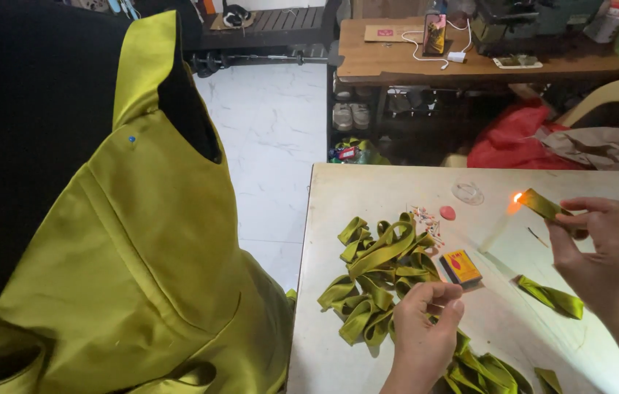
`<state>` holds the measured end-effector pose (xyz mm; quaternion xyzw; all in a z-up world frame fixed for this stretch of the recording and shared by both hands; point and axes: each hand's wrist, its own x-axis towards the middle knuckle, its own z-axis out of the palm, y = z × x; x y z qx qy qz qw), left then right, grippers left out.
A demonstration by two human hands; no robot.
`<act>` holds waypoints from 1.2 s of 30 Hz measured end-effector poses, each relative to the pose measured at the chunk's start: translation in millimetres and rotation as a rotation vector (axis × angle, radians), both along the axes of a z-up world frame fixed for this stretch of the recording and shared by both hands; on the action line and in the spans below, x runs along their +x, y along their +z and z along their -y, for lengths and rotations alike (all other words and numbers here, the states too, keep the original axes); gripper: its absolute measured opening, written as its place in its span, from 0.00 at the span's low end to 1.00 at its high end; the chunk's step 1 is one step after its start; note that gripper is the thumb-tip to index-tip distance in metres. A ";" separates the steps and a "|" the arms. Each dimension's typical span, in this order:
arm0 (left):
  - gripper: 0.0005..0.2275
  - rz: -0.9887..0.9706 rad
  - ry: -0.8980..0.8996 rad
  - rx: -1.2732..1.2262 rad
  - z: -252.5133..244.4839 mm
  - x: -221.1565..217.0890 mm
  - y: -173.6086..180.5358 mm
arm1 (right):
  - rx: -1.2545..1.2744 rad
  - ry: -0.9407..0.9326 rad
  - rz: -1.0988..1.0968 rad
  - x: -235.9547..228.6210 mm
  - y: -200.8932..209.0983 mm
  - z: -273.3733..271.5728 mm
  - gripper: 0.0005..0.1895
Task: The person lights a candle using a match and then uses the flame to seal the cut edges of several green satin ribbons. The ribbons are held by hand and passed through the flame to prevent fraying.
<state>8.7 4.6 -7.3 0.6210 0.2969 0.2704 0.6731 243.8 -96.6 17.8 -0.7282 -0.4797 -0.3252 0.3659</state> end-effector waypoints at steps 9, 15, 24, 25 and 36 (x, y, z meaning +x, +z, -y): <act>0.08 -0.014 -0.003 -0.004 -1.8 -2.9 7.7 | -0.242 0.058 -0.093 -13.7 -6.4 25.4 0.08; 0.09 0.182 -0.030 -0.289 4.4 7.2 -2.0 | -0.083 0.333 -0.141 -52.0 -28.1 48.5 0.12; 0.13 0.416 -0.115 -0.490 6.8 10.7 -20.2 | 0.063 0.513 -0.112 -98.3 -34.7 36.2 0.12; 0.13 0.415 -0.112 -0.490 6.5 11.5 -22.4 | 0.062 0.515 -0.114 -107.8 -32.2 35.6 0.12; 0.07 0.247 -0.155 -0.152 8.1 -1.0 -2.1 | -0.090 0.549 -1.804 -60.9 -27.6 47.6 0.12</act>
